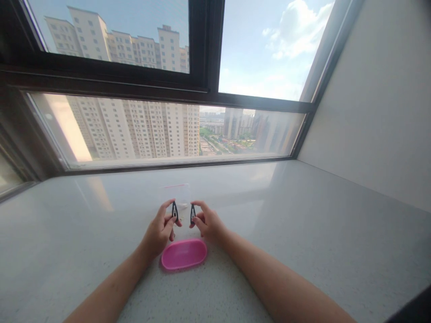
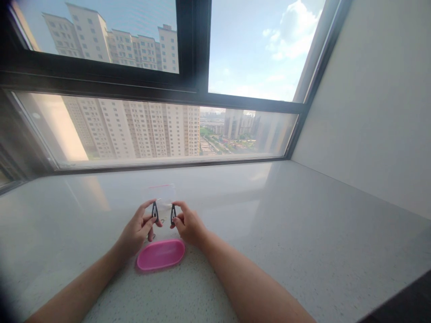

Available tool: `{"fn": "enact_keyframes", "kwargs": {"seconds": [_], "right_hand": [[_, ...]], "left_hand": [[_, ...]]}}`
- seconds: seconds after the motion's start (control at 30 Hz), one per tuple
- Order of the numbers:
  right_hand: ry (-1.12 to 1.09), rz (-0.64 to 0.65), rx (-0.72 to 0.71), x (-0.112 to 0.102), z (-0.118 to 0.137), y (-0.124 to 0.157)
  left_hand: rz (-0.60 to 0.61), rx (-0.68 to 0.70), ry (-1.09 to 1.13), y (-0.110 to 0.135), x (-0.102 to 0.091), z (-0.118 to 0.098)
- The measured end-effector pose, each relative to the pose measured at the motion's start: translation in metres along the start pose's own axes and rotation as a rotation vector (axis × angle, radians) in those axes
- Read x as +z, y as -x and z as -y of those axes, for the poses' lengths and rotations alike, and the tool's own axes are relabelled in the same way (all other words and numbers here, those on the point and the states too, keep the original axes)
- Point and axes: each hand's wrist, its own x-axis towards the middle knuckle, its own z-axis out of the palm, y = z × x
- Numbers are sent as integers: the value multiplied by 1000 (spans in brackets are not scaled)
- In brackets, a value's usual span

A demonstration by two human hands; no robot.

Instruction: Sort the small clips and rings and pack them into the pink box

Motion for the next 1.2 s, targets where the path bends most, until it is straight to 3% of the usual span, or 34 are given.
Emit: {"fn": "enact_keyframes", "kwargs": {"seconds": [1.2], "right_hand": [[-16,-21,-34,2,-5,-1]], "left_hand": [[43,23,-2,-1,-2,9]]}}
